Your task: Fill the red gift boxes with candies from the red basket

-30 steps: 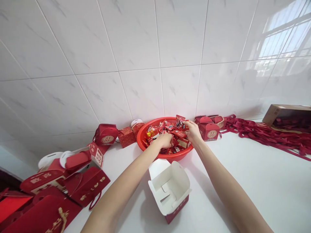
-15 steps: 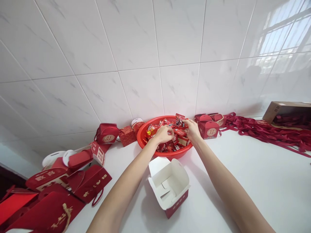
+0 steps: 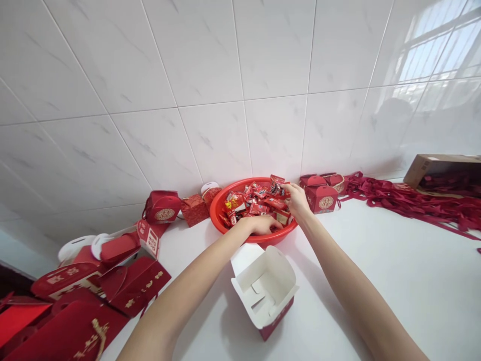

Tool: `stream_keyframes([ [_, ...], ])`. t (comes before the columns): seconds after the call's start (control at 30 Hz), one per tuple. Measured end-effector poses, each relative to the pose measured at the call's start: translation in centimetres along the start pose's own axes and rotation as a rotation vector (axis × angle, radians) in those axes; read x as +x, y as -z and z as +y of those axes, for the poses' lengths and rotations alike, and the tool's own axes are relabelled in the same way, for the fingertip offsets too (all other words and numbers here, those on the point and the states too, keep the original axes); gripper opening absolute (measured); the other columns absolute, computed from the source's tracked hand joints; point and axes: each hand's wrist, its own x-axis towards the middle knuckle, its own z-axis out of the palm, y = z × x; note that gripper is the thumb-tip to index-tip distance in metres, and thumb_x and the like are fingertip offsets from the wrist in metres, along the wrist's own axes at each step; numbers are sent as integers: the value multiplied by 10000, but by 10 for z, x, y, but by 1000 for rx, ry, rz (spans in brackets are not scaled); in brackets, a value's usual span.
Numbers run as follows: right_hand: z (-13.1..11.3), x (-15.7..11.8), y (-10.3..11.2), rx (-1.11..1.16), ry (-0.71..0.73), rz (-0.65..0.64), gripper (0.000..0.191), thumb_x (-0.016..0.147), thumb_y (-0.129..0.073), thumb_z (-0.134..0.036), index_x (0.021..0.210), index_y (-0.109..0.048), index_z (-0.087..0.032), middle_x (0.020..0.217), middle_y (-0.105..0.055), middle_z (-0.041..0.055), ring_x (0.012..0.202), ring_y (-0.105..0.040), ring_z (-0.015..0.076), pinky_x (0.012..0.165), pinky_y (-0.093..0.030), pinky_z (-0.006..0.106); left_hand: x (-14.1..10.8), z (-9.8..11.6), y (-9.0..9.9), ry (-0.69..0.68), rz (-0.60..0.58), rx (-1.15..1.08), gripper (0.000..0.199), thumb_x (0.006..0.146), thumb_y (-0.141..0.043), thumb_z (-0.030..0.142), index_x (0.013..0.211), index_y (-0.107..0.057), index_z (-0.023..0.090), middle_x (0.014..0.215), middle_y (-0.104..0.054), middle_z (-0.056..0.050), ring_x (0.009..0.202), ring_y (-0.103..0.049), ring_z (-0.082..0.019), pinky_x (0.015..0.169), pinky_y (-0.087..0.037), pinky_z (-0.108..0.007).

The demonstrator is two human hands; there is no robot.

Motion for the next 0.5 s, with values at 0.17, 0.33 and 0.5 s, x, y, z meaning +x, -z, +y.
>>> stream_keyframes([
  [0.17,-2,-2,0,11,-8,0,153,531,-707,-211,619,-582,-225,586,-611,-64,557,-570,133,451,-435,228,0,9,2,155,49,16,224,639,-600,63,797,-709,179,825,-734,-16,720,-636,-172,622,-448,-237],
  [0.33,-2,-1,0,2,4,-7,171,517,-716,-227,624,-582,-224,587,-620,-63,571,-575,135,460,-434,226,-6,-10,10,217,190,-120,231,625,-688,111,842,-727,182,829,-734,-21,743,-663,-193,622,-477,-244],
  [0.5,0,2,1,-13,15,-25,164,532,-713,-234,635,-586,-227,605,-627,-58,591,-591,138,474,-447,228,-10,-33,21,238,730,-460,253,692,-688,122,934,-751,156,956,-764,-62,895,-699,-215,834,-536,-297],
])
